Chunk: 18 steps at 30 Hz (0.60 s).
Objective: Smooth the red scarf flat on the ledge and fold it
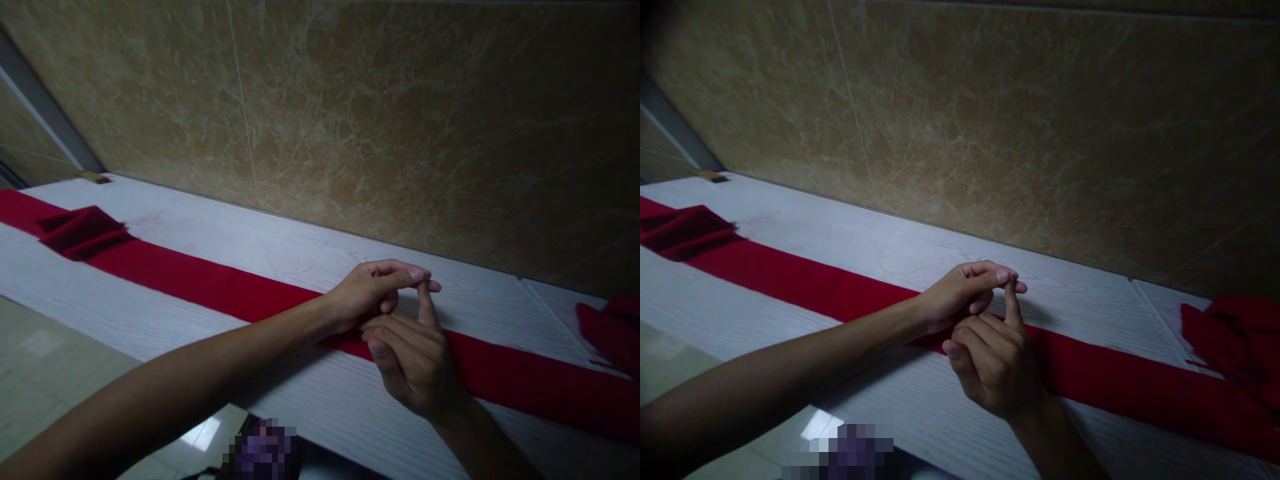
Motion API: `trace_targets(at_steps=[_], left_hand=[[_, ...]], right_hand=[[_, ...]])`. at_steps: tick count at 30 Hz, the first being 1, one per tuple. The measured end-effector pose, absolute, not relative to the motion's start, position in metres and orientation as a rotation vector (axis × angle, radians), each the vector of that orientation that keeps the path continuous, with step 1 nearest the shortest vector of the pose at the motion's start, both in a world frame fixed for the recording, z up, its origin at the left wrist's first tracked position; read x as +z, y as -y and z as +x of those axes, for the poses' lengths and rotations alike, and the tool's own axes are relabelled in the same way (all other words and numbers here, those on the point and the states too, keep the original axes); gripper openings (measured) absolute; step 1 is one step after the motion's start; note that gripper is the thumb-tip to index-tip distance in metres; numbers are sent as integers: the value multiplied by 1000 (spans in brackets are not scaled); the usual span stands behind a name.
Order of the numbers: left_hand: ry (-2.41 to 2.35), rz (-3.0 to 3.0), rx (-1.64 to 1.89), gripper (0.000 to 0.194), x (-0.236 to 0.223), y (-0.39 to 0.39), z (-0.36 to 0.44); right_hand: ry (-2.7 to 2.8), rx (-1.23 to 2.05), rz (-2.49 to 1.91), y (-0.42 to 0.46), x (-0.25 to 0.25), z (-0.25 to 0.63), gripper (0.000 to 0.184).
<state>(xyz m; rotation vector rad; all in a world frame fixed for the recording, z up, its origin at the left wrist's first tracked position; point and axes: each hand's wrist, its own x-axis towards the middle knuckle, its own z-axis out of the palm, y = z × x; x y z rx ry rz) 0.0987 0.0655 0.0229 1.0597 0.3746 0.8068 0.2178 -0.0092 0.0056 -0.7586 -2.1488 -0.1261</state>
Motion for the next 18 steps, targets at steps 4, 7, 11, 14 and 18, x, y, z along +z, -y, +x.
trace_targets(at_steps=[4,7,11,14,18], left_hand=[[-376,1044,820,31,24,-66,100],[-368,1056,824,30,24,-66,100],[-369,1077,812,31,25,-66,99],[-379,1085,829,28,27,-66,99],[-376,1089,860,27,28,-66,100]], right_hand=[[2140,-105,-750,9,5,218,33],[2144,-94,-752,8,5,219,34],[2159,-87,-754,9,5,219,37],[2159,-80,-749,9,4,219,37],[2155,-69,-744,8,4,219,38]])
